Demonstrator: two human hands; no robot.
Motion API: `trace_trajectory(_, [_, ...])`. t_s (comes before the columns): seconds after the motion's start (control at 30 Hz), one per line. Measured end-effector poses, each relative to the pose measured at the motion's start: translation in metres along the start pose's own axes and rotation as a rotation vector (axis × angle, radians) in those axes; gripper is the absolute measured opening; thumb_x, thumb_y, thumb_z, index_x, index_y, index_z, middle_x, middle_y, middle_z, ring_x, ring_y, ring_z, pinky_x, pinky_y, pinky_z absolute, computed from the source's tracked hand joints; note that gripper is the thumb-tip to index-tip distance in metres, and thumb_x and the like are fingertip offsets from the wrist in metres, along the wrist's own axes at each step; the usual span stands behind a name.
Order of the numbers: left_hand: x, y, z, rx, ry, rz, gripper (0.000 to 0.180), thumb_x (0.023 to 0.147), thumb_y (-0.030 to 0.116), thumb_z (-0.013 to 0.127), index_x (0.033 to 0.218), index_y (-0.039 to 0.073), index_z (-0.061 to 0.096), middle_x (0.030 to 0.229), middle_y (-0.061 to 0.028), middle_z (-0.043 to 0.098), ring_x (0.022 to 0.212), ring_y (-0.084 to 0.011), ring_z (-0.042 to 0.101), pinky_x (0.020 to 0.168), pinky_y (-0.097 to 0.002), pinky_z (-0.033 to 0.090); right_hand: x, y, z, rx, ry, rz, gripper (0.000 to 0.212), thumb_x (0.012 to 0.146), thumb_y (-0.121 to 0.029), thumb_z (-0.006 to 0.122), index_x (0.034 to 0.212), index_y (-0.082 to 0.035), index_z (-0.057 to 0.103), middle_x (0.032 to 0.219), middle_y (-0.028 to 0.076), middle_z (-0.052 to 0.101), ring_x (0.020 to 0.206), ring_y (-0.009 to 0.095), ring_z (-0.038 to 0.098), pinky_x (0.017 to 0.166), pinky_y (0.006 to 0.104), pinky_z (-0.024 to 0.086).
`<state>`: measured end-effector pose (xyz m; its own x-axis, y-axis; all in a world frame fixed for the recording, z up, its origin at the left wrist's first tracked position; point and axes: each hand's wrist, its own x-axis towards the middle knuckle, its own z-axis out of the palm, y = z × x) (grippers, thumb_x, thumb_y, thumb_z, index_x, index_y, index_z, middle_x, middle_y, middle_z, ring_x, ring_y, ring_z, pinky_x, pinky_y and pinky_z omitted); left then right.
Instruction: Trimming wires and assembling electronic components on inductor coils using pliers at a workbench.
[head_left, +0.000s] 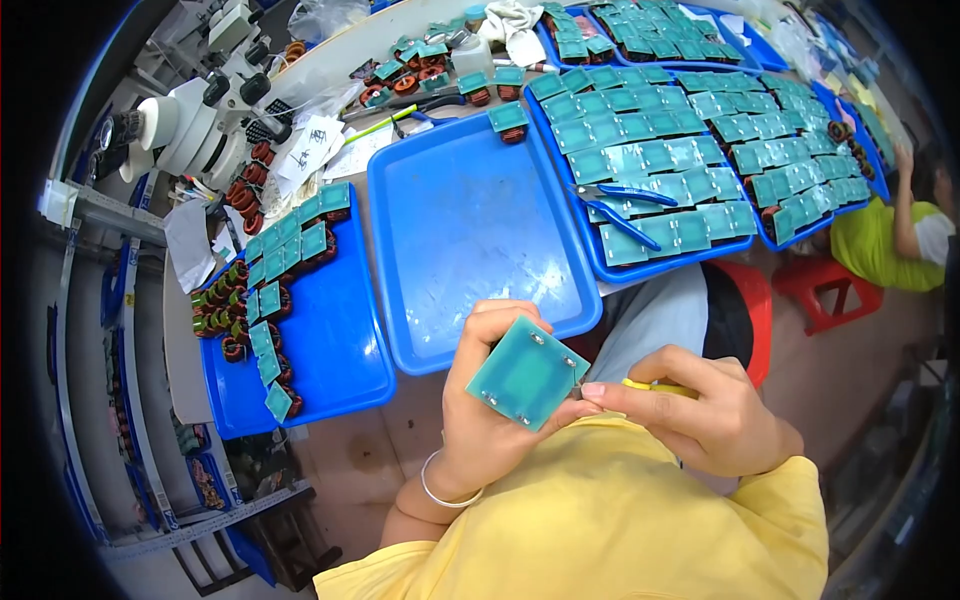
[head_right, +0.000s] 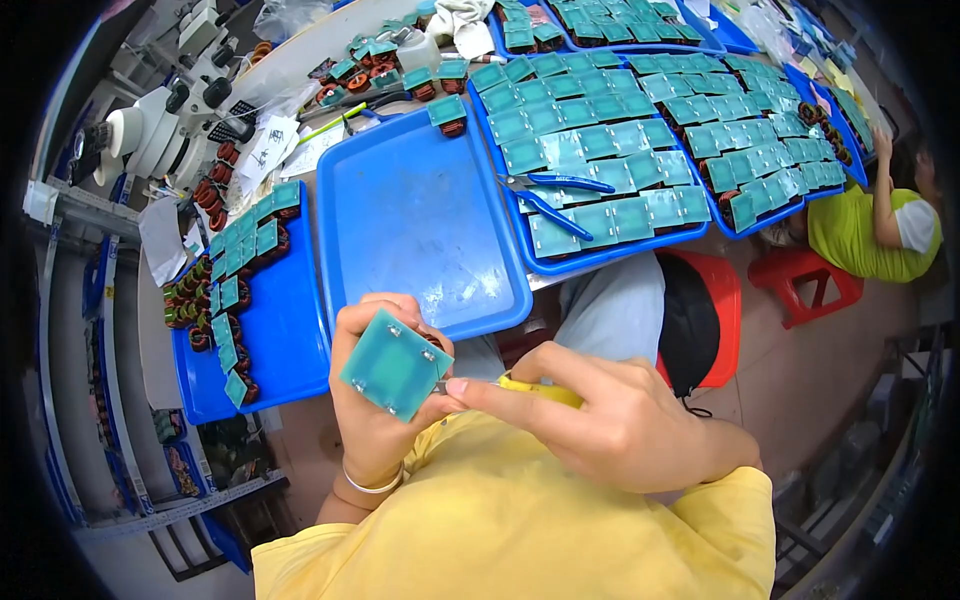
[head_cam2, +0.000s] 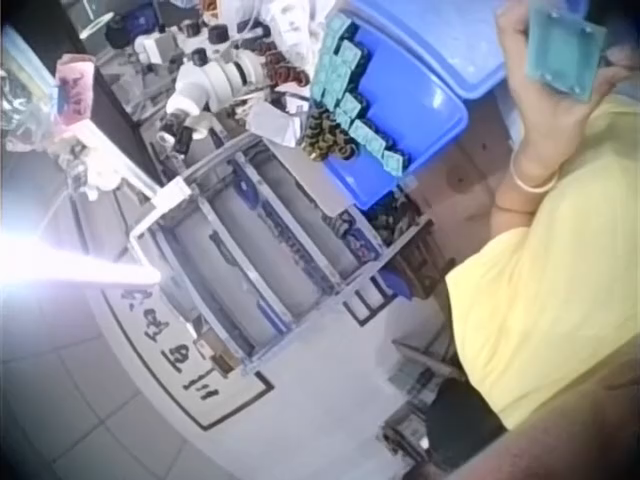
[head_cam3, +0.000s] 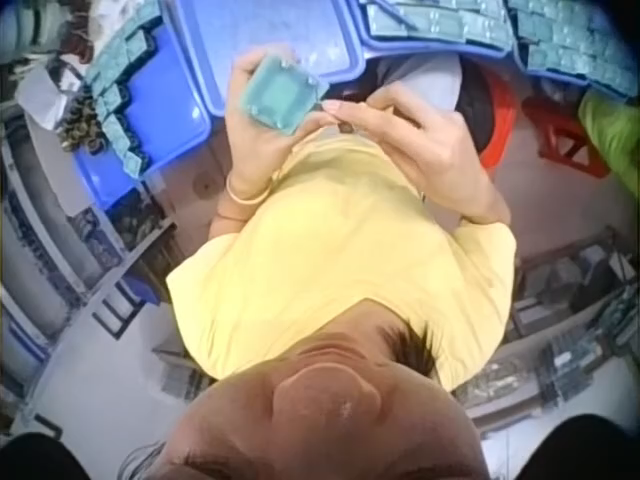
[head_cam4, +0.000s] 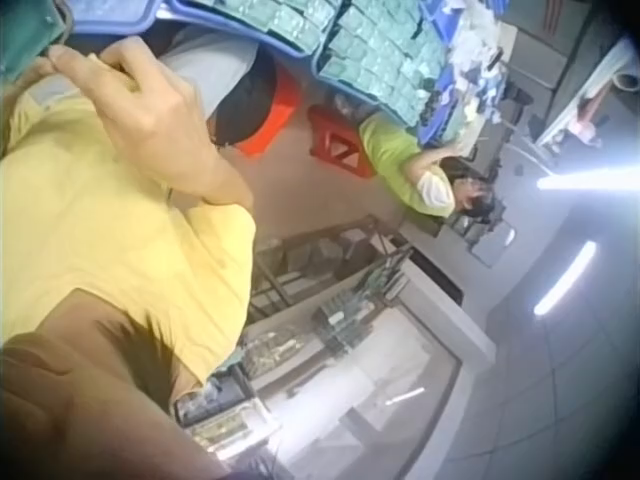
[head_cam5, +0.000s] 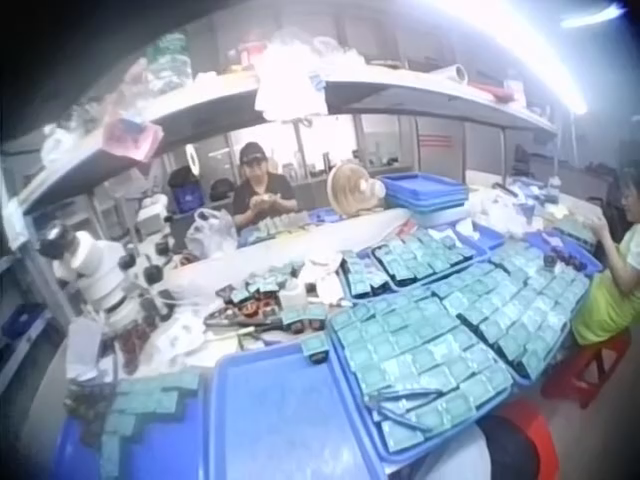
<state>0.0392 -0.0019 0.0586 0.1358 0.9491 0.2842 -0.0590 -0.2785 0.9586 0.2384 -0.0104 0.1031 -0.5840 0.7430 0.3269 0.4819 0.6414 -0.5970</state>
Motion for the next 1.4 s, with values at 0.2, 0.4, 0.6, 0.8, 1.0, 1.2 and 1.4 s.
trace_trajectory(0.2, [-0.003, 0.0, 0.004, 0.04, 0.021, 0.007, 0.06, 0.058, 0.019, 0.084, 0.102, 0.004, 0.047, 0.096, -0.0081, 0.048, 0.086, -0.0175, 0.048, 0.074, -0.0279, 0.042, -0.003, -0.004, 0.0, -0.001, 0.015, 0.034, 0.045, 0.068, 0.003, 0.064, 0.109, -0.013, 0.063, 0.074, 0.005, 0.055, 0.05, 0.012, 0.051, 0.04, 0.0223, 0.04])
trace_trajectory(0.4, [-0.002, 0.0, 0.004, 0.127, 0.051, 0.103, 0.058, 0.057, 0.022, 0.084, 0.099, 0.004, 0.05, 0.093, -0.009, 0.049, 0.083, -0.021, 0.051, 0.069, -0.0285, 0.043, -0.006, -0.002, -0.003, 0.06, -0.02, 0.037, 0.045, 0.067, 0.004, 0.063, 0.109, -0.013, 0.063, 0.073, 0.005, 0.055, 0.048, 0.011, 0.05, 0.038, 0.0223, 0.039])
trace_trajectory(0.6, [-0.003, -0.005, 0.007, 0.103, 0.09, 0.118, 0.057, 0.053, 0.02, 0.086, 0.095, 0.004, 0.052, 0.088, -0.0084, 0.052, 0.081, -0.0216, 0.053, 0.066, -0.029, 0.044, -0.009, -0.004, 0.001, 0.025, -0.01, 0.031, 0.046, 0.067, 0.006, 0.062, 0.11, -0.011, 0.062, 0.073, 0.005, 0.055, 0.047, 0.012, 0.049, 0.038, 0.0227, 0.039])
trace_trajectory(0.8, [-0.003, -0.005, 0.006, 0.222, 0.109, 0.132, 0.055, 0.052, 0.02, 0.085, 0.093, 0.004, 0.052, 0.085, -0.0085, 0.054, 0.078, -0.022, 0.054, 0.064, -0.0293, 0.044, -0.01, -0.002, 0.009, 0.062, 0.034, 0.036, 0.046, 0.068, 0.008, 0.061, 0.112, -0.008, 0.06, 0.072, 0.005, 0.054, 0.049, 0.012, 0.05, 0.039, 0.0228, 0.039])
trace_trajectory(1.0, [-0.003, -0.005, 0.006, 0.362, 0.172, 0.229, 0.056, 0.051, 0.021, 0.085, 0.093, 0.004, 0.052, 0.083, -0.0083, 0.054, 0.077, -0.022, 0.053, 0.063, -0.0297, 0.044, -0.008, -0.005, 0.014, 0.017, 0.065, 0.062, 0.048, 0.068, 0.01, 0.059, 0.113, -0.006, 0.059, 0.072, 0.006, 0.053, 0.052, 0.013, 0.052, 0.04, 0.0225, 0.041])
trace_trajectory(1.2, [-0.003, -0.002, 0.002, 0.218, 0.116, 0.106, 0.056, 0.051, 0.021, 0.085, 0.093, 0.005, 0.052, 0.084, -0.0083, 0.054, 0.077, -0.0214, 0.053, 0.064, -0.0291, 0.044, -0.005, -0.006, 0.009, 0.11, -0.013, 0.067, 0.049, 0.067, 0.009, 0.06, 0.113, -0.007, 0.059, 0.072, 0.005, 0.054, 0.055, 0.015, 0.055, 0.043, 0.024, 0.044])
trace_trajectory(1.4, [-0.005, -0.003, 0.002, 0.208, 0.096, 0.116, 0.056, 0.051, 0.021, 0.085, 0.093, 0.004, 0.052, 0.085, -0.0085, 0.054, 0.078, -0.0212, 0.054, 0.064, -0.0295, 0.045, -0.005, -0.01, 0.008, 0.099, -0.023, 0.099, 0.046, 0.068, 0.007, 0.06, 0.112, -0.007, 0.06, 0.072, 0.006, 0.054, 0.055, 0.016, 0.055, 0.045, 0.0249, 0.045])
